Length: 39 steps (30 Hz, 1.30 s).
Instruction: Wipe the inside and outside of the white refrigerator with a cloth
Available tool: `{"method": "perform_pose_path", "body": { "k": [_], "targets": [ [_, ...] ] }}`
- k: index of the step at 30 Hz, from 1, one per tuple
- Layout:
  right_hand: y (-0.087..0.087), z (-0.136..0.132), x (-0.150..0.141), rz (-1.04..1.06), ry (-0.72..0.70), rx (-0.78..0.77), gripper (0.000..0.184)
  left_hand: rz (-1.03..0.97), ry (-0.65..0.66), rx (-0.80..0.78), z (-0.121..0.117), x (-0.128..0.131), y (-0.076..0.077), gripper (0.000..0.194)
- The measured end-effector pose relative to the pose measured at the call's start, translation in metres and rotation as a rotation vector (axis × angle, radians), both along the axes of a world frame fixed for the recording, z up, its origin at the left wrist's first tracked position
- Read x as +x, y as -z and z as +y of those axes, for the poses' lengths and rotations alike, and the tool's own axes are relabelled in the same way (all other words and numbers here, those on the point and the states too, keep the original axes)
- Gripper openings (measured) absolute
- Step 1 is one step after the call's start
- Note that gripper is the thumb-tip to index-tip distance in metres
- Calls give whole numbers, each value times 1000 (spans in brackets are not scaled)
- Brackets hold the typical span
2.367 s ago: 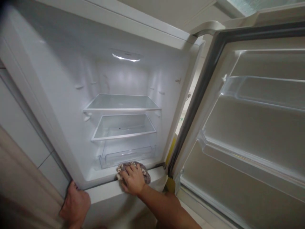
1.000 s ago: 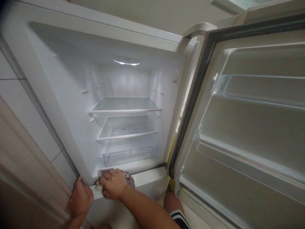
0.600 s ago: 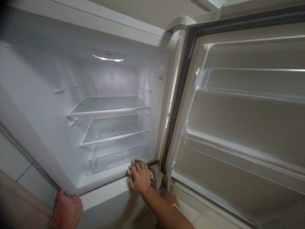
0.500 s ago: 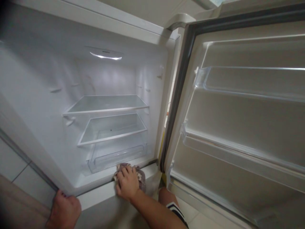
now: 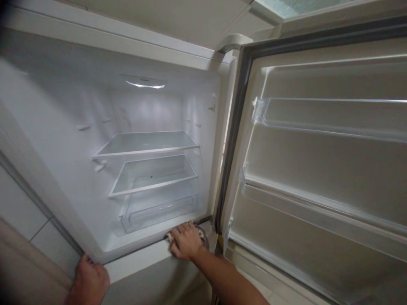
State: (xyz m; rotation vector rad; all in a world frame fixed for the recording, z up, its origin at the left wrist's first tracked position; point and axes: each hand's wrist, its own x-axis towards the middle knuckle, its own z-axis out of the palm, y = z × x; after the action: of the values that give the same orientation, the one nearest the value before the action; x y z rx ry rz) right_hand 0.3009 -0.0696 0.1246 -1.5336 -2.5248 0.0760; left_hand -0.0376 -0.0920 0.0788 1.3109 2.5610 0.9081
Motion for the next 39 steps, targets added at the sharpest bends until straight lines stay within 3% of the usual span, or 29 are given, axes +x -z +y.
{"method": "perform_pose_path", "body": {
  "k": [3, 5, 11, 14, 17, 23, 26, 28, 31, 34, 35, 36, 39],
  "targets": [
    [1, -2, 6, 7, 117, -16, 36, 31, -15, 32, 3, 7, 0, 68],
    [9, -4, -16, 16, 81, -4, 39, 46, -32, 43, 4, 11, -2, 67],
    [41, -16, -150, 76, -359, 164, 47, 11, 10, 34, 1, -1, 5, 67],
    [43, -12, -176, 82, -465, 217, 46, -15, 86, 56, 1, -13, 16, 67],
    [36, 0, -143, 34, -450, 174, 48, 24, 64, 117, 4, -17, 23, 65],
    [9, -5, -24, 54, 82, -4, 37, -16, 37, 112, 11, -16, 25, 63],
    [-11, -19, 8, 158, 279, -135, 38, -58, 67, 130, 13, -20, 21, 64],
    [-27, -26, 21, 270, 319, -220, 33, -113, 104, 174, 14, -21, 14, 62],
    [-58, -39, 37, 514, 282, -294, 25, -182, 43, 284, 11, -6, -9, 62],
    [-101, -61, 45, 1159, 219, -387, 36, -239, -83, 462, -6, 42, -49, 69],
    [-117, -70, 46, 1388, 196, -435, 41, -314, -29, 509, -15, 64, -63, 71],
    [-132, -80, 45, 1575, 180, -485, 48, -427, 104, 536, -24, 88, -76, 73],
    [-173, -105, 43, 1827, 164, -559, 60, -840, 574, 422, -55, 156, -108, 86]
  ]
}}
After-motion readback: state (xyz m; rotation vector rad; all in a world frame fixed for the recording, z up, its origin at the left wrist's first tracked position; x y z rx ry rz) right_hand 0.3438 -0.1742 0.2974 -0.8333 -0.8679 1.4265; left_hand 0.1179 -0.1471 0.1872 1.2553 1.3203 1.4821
